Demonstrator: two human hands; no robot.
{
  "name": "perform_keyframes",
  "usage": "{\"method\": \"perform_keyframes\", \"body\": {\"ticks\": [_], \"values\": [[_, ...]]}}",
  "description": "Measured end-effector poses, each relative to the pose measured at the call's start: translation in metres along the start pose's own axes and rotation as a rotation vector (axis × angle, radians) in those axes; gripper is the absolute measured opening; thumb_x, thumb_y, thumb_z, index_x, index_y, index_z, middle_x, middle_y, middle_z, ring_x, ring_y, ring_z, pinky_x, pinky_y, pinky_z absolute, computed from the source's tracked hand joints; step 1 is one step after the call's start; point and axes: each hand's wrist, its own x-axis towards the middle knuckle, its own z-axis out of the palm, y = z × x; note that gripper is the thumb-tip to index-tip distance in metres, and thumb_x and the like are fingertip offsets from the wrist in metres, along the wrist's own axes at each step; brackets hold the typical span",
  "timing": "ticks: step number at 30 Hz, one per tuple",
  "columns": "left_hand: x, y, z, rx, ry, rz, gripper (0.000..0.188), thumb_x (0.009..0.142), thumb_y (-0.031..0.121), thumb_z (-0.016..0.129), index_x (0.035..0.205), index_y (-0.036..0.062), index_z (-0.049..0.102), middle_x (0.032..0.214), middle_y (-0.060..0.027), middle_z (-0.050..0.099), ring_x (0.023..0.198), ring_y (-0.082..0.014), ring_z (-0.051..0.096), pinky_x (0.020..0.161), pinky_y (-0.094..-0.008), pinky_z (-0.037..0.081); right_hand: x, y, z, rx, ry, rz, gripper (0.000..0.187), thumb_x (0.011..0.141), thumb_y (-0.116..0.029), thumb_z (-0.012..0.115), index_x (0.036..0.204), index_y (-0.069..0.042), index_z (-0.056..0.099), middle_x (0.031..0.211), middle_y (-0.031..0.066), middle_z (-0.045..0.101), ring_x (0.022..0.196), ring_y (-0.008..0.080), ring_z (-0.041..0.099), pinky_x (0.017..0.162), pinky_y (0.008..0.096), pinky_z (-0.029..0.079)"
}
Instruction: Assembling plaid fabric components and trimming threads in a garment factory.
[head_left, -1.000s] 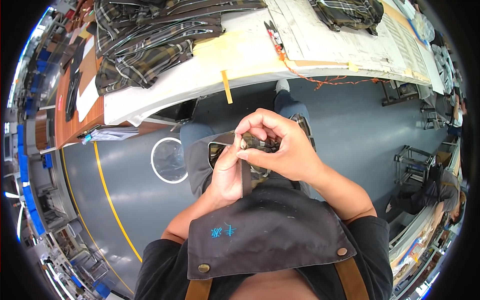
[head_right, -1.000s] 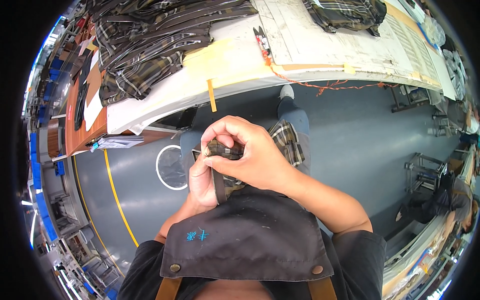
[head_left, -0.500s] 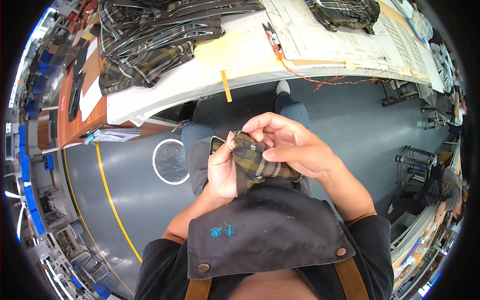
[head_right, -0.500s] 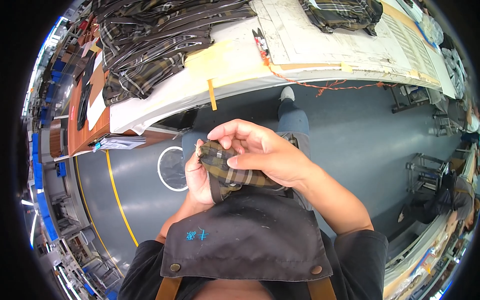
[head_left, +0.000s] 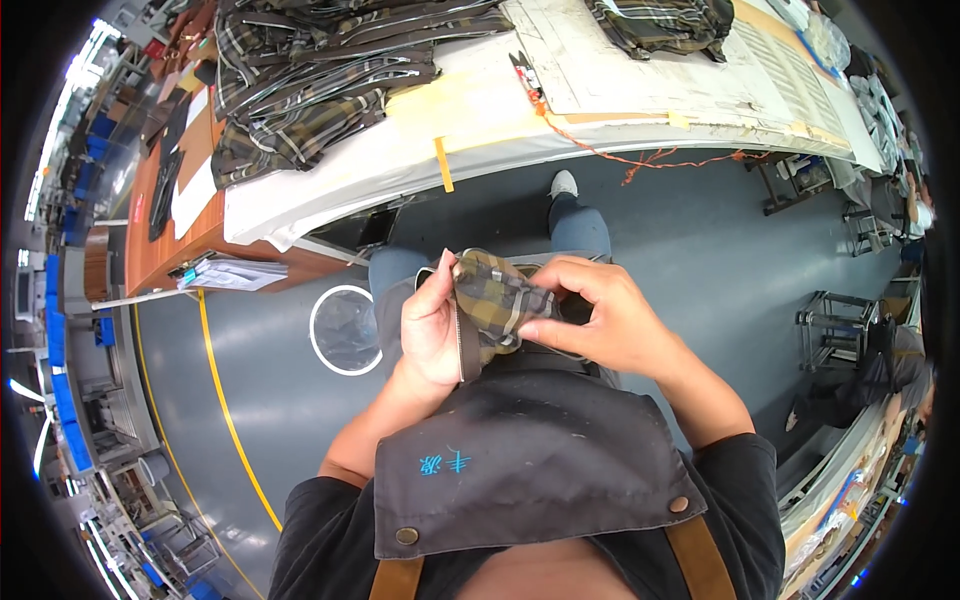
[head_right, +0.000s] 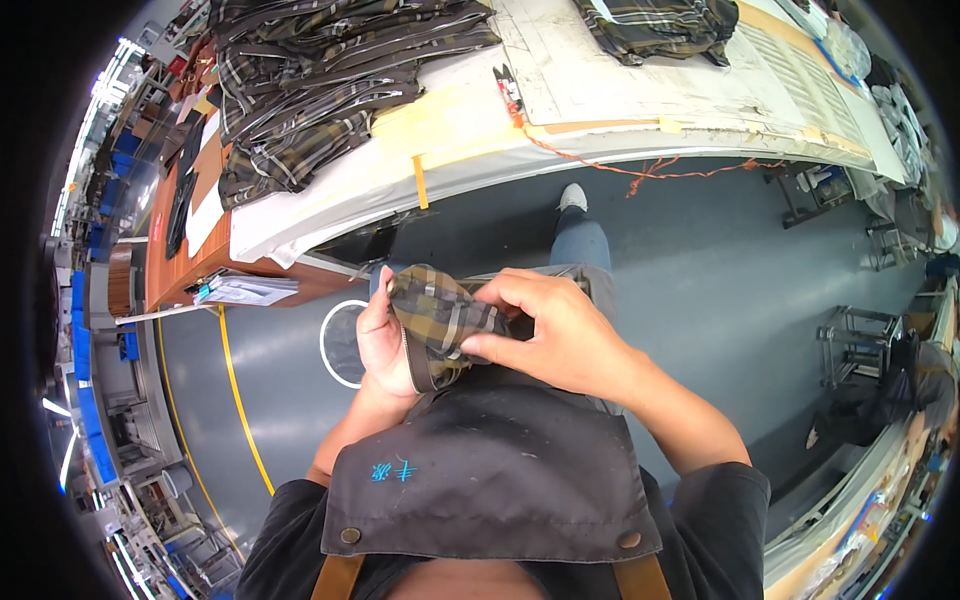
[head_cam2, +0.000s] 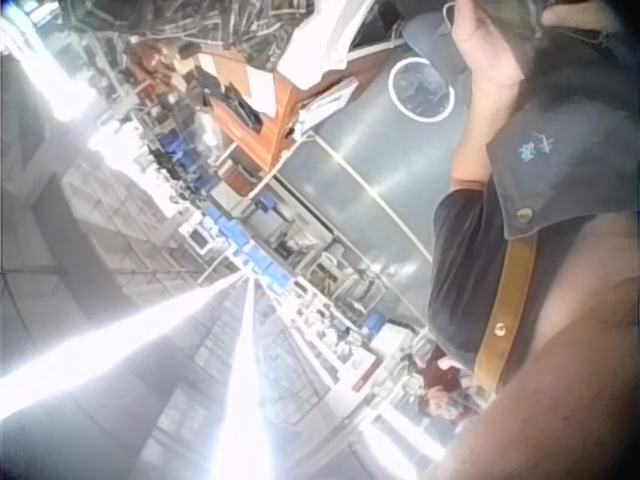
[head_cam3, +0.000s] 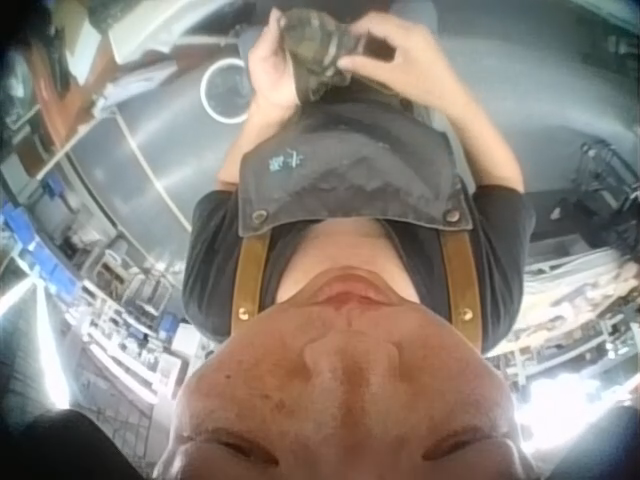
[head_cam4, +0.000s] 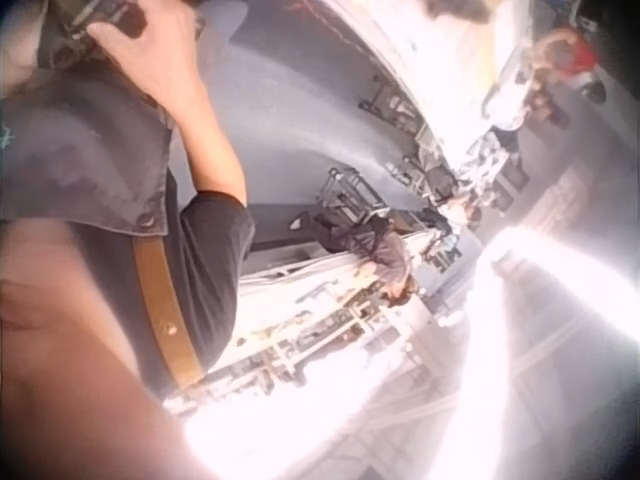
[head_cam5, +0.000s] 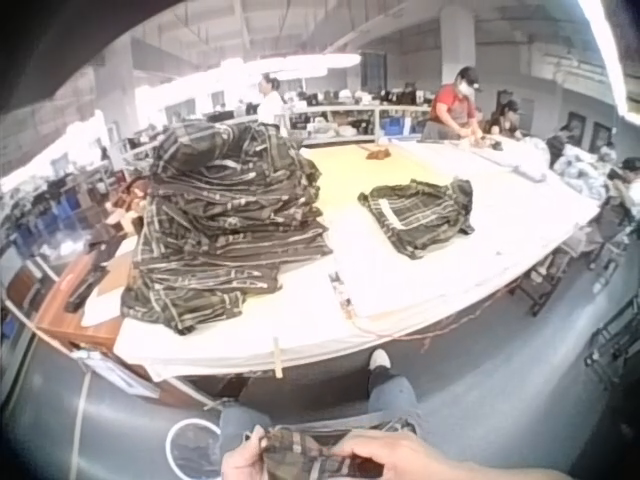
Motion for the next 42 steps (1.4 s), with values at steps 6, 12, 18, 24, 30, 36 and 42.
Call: {"method": "perform_keyframes", "body": {"ticks": [6, 12, 18, 24, 30, 36, 42], "values": [[0.000, 0.007, 0.025, 1.545, -0.130, -0.009, 0.060, 0.070, 0.024, 0.077, 0.117, -0.0001, 0.050, 0.114, -0.0085, 0.056, 0.097, -0.0198, 0.056, 0.088, -0.0331, 0.043, -0.036, -0.022, -0.030, 0.067, 0.240, -0.054, 0.008, 0.078, -0.003, 0.064, 0.077, 0.001, 0.057, 0.071, 0.0034, 0.057, 0.065, 0.0088, 0.051, 0.061, 0.0234, 0.042], [0.012, 0.002, 0.021, 2.034, -0.413, -0.396, 0.018, 0.077, 0.015, 0.070, 0.084, -0.0008, 0.065, 0.076, -0.0095, 0.064, 0.075, -0.0062, 0.056, 0.066, -0.0264, 0.044, -0.055, -0.036, -0.091, 0.063, 0.467, 0.098, 0.011, 0.080, -0.003, 0.061, 0.089, 0.000, 0.057, 0.078, 0.0019, 0.058, 0.073, 0.0081, 0.052, 0.068, 0.0224, 0.042], [0.043, -0.040, 0.053, 0.846, -0.052, -0.232, 0.026, 0.092, 0.030, 0.051, 0.097, 0.0051, 0.056, 0.085, -0.0064, 0.062, 0.078, -0.0146, 0.058, 0.071, -0.0310, 0.047, -0.070, -0.018, -0.102, -0.125, 0.521, -0.181, 0.047, 0.078, -0.022, 0.067, 0.116, -0.001, 0.048, 0.109, 0.0071, 0.052, 0.100, 0.0172, 0.050, 0.083, 0.0303, 0.041], [0.047, -0.052, 0.064, 0.620, -0.199, -0.116, 0.054, 0.090, 0.023, 0.053, 0.131, 0.0061, 0.023, 0.118, -0.0143, 0.051, 0.092, -0.0213, 0.058, 0.079, -0.0326, 0.048, -0.073, -0.022, -0.044, -0.230, 0.381, -0.177, 0.061, 0.065, -0.015, 0.078, 0.117, -0.002, 0.049, 0.109, 0.0101, 0.053, 0.101, 0.0187, 0.054, 0.084, 0.0299, 0.043], [0.026, -0.031, 0.051, 1.033, 0.030, -0.085, 0.021, 0.081, 0.003, 0.063, 0.101, -0.0001, 0.058, 0.096, -0.0063, 0.062, 0.085, -0.0118, 0.058, 0.081, -0.0269, 0.047, -0.040, -0.014, -0.033, -0.318, 0.389, -0.358, 0.013, 0.074, -0.001, 0.067, 0.084, 0.002, 0.060, 0.081, 0.0099, 0.060, 0.068, 0.0197, 0.058, 0.062, 0.0271, 0.045], [0.010, -0.013, 0.025, 0.545, 0.141, -0.135, 0.037, 0.083, 0.025, 0.063, 0.109, 0.0005, 0.055, 0.111, -0.0113, 0.058, 0.102, -0.0198, 0.056, 0.089, -0.0355, 0.045, -0.014, -0.007, -0.035, -0.269, 0.279, -0.260, 0.011, 0.073, 0.001, 0.066, 0.083, 0.002, 0.062, 0.075, 0.0086, 0.058, 0.063, 0.0190, 0.056, 0.056, 0.0281, 0.045], [0.004, -0.016, -0.004, 0.285, 0.094, -0.132, 0.051, 0.083, 0.026, 0.063, 0.120, -0.0045, 0.045, 0.114, -0.0128, 0.055, 0.104, -0.0215, 0.055, 0.090, -0.0368, 0.045, 0.016, 0.001, -0.027, -0.246, 0.094, -0.155, 0.017, 0.071, 0.004, 0.065, 0.087, -0.001, 0.062, 0.073, 0.0080, 0.057, 0.065, 0.0191, 0.056, 0.055, 0.0290, 0.044]]}}
